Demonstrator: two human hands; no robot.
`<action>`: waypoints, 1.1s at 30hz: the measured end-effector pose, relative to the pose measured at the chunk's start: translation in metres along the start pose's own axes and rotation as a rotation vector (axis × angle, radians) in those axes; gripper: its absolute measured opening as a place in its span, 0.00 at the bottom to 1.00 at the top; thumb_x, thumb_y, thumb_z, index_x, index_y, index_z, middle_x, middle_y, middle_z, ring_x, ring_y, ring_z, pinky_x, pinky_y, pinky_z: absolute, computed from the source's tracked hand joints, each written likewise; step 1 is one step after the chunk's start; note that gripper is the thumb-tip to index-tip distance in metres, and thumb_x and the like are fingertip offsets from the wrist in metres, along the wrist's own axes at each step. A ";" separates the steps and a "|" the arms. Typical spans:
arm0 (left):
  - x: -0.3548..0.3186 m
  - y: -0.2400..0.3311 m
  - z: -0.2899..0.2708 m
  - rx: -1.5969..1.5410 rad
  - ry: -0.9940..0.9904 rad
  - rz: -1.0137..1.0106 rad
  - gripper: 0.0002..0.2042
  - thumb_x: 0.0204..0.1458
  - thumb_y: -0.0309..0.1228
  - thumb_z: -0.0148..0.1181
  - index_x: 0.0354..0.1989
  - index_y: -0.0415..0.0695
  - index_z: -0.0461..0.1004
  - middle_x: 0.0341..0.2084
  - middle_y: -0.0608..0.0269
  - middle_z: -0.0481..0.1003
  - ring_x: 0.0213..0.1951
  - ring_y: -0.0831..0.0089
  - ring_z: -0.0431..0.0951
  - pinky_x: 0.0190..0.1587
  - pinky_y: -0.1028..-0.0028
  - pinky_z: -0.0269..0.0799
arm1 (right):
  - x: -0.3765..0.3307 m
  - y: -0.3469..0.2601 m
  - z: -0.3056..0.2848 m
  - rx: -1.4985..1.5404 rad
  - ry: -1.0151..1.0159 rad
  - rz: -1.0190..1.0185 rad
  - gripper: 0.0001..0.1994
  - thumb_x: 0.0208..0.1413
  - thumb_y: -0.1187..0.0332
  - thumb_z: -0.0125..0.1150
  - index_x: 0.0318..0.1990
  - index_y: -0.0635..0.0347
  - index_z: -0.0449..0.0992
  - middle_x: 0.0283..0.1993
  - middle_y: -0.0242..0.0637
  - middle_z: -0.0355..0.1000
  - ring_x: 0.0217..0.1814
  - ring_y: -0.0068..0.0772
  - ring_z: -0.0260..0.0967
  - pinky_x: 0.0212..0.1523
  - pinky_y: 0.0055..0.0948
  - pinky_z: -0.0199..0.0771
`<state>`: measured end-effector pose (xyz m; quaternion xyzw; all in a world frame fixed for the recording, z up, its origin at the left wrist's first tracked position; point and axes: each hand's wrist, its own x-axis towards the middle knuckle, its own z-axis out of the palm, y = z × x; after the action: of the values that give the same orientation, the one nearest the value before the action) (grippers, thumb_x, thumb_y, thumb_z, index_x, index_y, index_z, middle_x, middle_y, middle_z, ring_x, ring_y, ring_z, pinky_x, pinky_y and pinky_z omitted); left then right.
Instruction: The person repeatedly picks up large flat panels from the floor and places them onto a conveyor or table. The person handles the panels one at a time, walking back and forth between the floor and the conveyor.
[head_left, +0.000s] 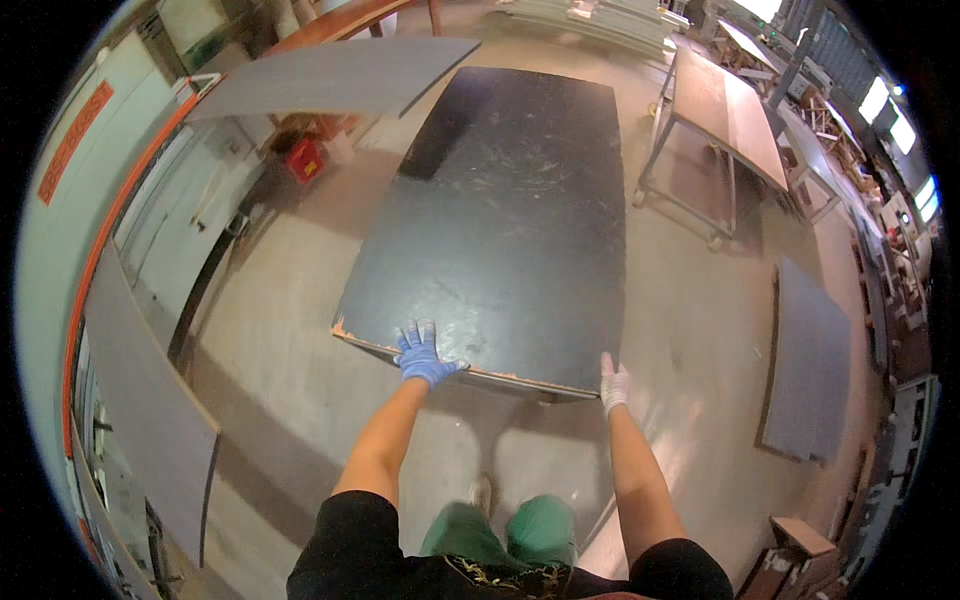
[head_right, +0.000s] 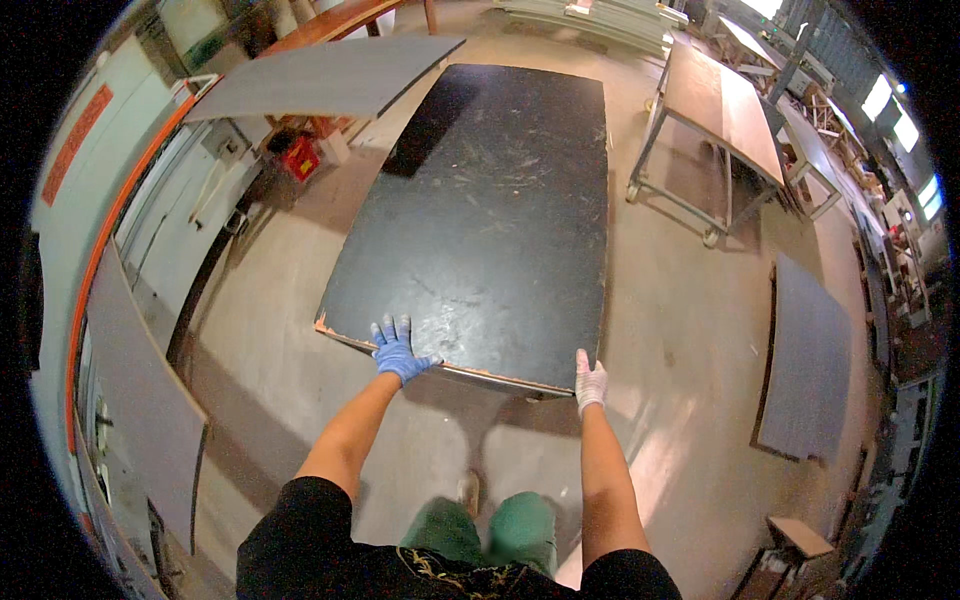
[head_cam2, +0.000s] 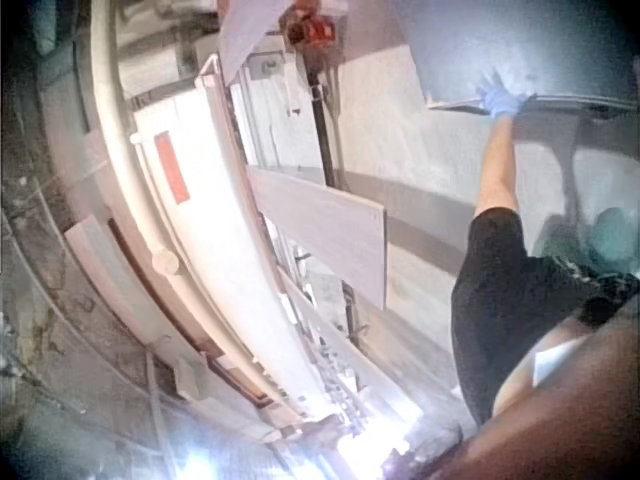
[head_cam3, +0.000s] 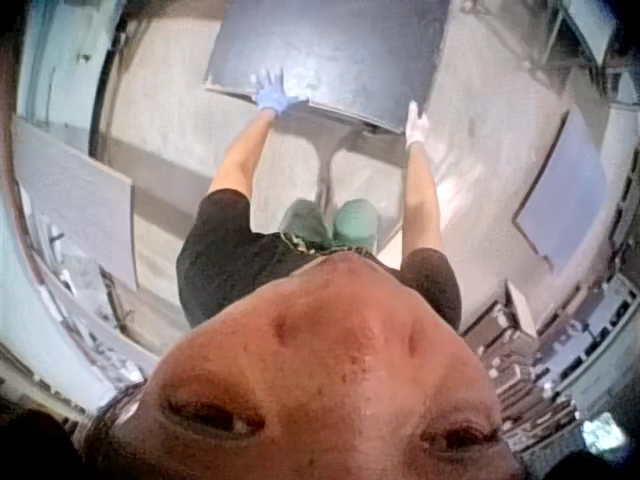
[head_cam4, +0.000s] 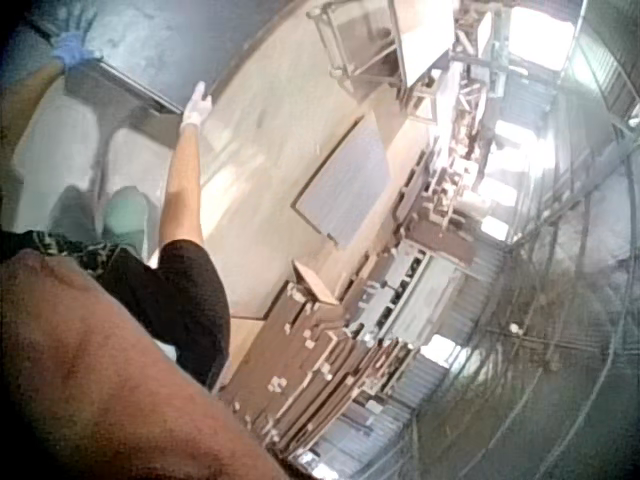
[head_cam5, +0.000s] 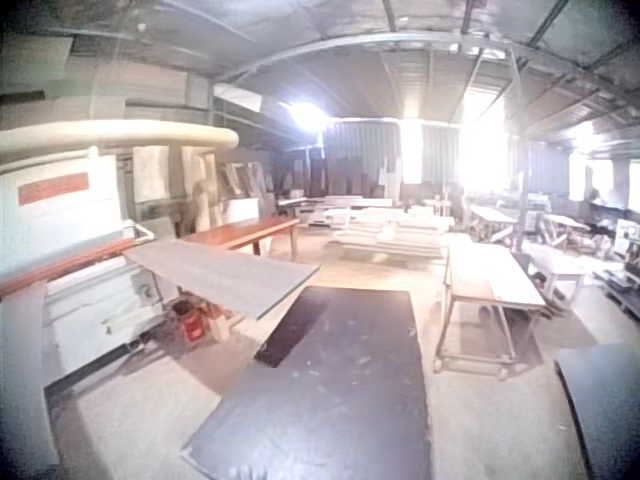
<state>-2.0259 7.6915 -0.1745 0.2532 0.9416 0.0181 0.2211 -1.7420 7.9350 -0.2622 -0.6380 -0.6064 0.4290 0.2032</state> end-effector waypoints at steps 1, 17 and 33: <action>0.030 0.013 -0.012 0.029 0.018 0.007 0.57 0.26 0.65 0.63 0.66 0.56 0.39 0.66 0.54 0.31 0.65 0.46 0.26 0.58 0.39 0.42 | 0.032 -0.014 0.007 -0.001 0.023 0.016 0.41 0.46 0.40 0.55 0.53 0.75 0.63 0.54 0.57 0.64 0.58 0.49 0.61 0.57 0.36 0.58; 0.556 0.228 -0.195 -0.037 0.131 0.012 0.55 0.27 0.63 0.63 0.66 0.58 0.40 0.66 0.60 0.31 0.66 0.51 0.27 0.57 0.38 0.45 | 0.508 -0.339 0.191 -0.084 -0.123 -0.112 0.39 0.52 0.41 0.47 0.55 0.76 0.61 0.56 0.58 0.61 0.62 0.49 0.56 0.60 0.35 0.54; 0.689 0.281 -0.160 -1.044 0.441 -0.454 0.28 0.51 0.44 0.55 0.58 0.43 0.58 0.49 0.51 0.66 0.53 0.57 0.63 0.57 0.65 0.57 | 0.840 -0.514 0.336 0.167 -0.295 -0.004 0.42 0.53 0.38 0.40 0.58 0.74 0.56 0.62 0.50 0.55 0.62 0.45 0.55 0.61 0.34 0.53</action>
<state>-2.4960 8.2829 -0.2698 -0.1053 0.8623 0.4820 0.1140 -2.4037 8.7369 -0.2995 -0.5477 -0.5932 0.5664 0.1654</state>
